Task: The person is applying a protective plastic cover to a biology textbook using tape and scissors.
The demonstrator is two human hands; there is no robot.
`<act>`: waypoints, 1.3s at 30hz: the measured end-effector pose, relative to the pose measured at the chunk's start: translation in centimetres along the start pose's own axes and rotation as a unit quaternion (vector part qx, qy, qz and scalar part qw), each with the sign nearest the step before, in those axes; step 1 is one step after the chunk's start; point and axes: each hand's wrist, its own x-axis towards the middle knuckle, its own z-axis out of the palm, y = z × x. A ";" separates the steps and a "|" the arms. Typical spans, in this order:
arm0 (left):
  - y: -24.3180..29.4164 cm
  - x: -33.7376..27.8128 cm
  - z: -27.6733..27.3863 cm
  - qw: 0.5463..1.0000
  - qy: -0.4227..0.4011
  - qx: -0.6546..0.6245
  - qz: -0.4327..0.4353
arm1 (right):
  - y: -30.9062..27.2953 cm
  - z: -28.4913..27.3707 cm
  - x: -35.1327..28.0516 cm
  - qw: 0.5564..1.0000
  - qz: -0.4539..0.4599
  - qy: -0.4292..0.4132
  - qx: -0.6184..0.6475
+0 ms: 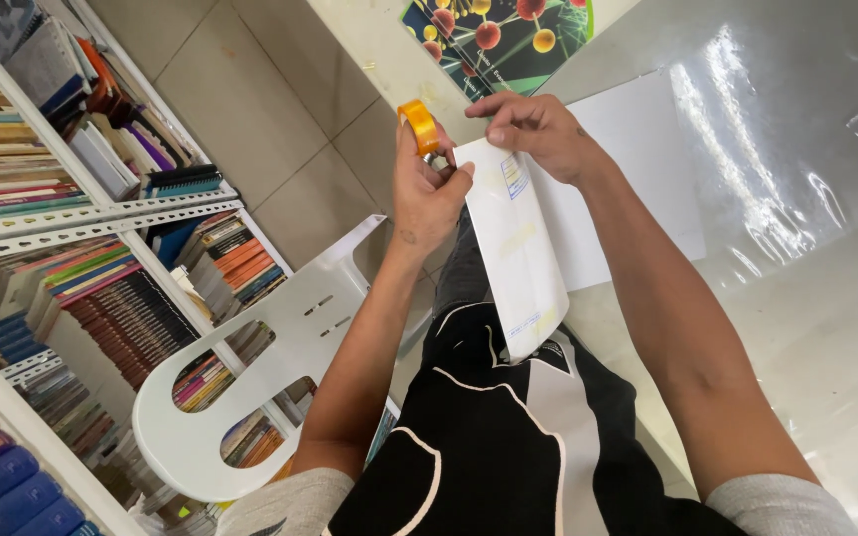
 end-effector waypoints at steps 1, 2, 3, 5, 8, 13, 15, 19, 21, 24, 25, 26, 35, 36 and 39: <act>0.1 0.0 0.0 1.000 0.000 0.001 0.001 | 0.7 -0.4 0.3 1.000 -0.002 -0.001 0.000; 0.3 0.1 -0.1 1.000 -0.003 0.012 0.003 | 1.3 -0.8 0.6 1.000 0.001 -0.013 0.007; 0.3 -0.1 -0.1 1.000 -0.007 0.022 0.003 | 2.1 -1.1 0.6 1.000 0.006 -0.023 0.015; 0.5 -0.2 -0.3 1.000 -0.014 0.021 -0.007 | 1.5 -1.1 0.7 0.999 0.006 -0.047 0.025; 0.6 0.0 -0.3 1.000 -0.021 0.011 -0.018 | -0.3 -0.8 0.9 0.995 0.016 -0.084 0.045; 0.4 0.1 0.0 0.999 -0.025 0.003 -0.020 | 1.1 -1.8 1.3 0.988 0.044 -0.110 0.096; -1.5 0.1 -0.4 0.999 -0.021 -0.027 -0.008 | 0.5 -1.7 1.0 0.994 -0.006 -0.098 0.038; -0.7 0.7 2.9 0.990 -0.082 -0.114 -0.009 | -2.5 -2.4 -3.8 0.995 0.017 0.070 -0.064; 0.5 1.2 5.1 0.977 -0.157 -0.144 0.010 | -2.6 -4.8 -8.6 0.977 -0.001 0.209 -0.029; -2.0 2.5 4.3 0.984 -0.128 -0.124 0.015 | -1.1 -9.7 -19.4 0.931 -0.021 0.365 -0.012; -2.5 2.7 3.6 0.983 -0.134 -0.128 0.013 | -0.8 -10.2 -22.1 0.928 -0.020 0.372 -0.015; -3.1 2.8 2.9 0.992 -0.108 -0.034 0.052 | -0.6 -10.7 -24.9 0.880 -0.013 0.457 -0.133; -10.0 1.4 4.1 0.916 -0.195 0.314 0.155 | 3.3 -4.4 -15.5 0.686 0.120 0.357 -0.623; -11.2 1.3 4.4 0.909 -0.227 0.319 0.139 | 3.2 -3.5 -12.2 0.674 0.146 0.281 -0.668; -13.3 1.1 4.4 0.894 -0.266 0.349 0.094 | 3.4 -4.4 -7.8 0.691 0.134 0.223 -0.674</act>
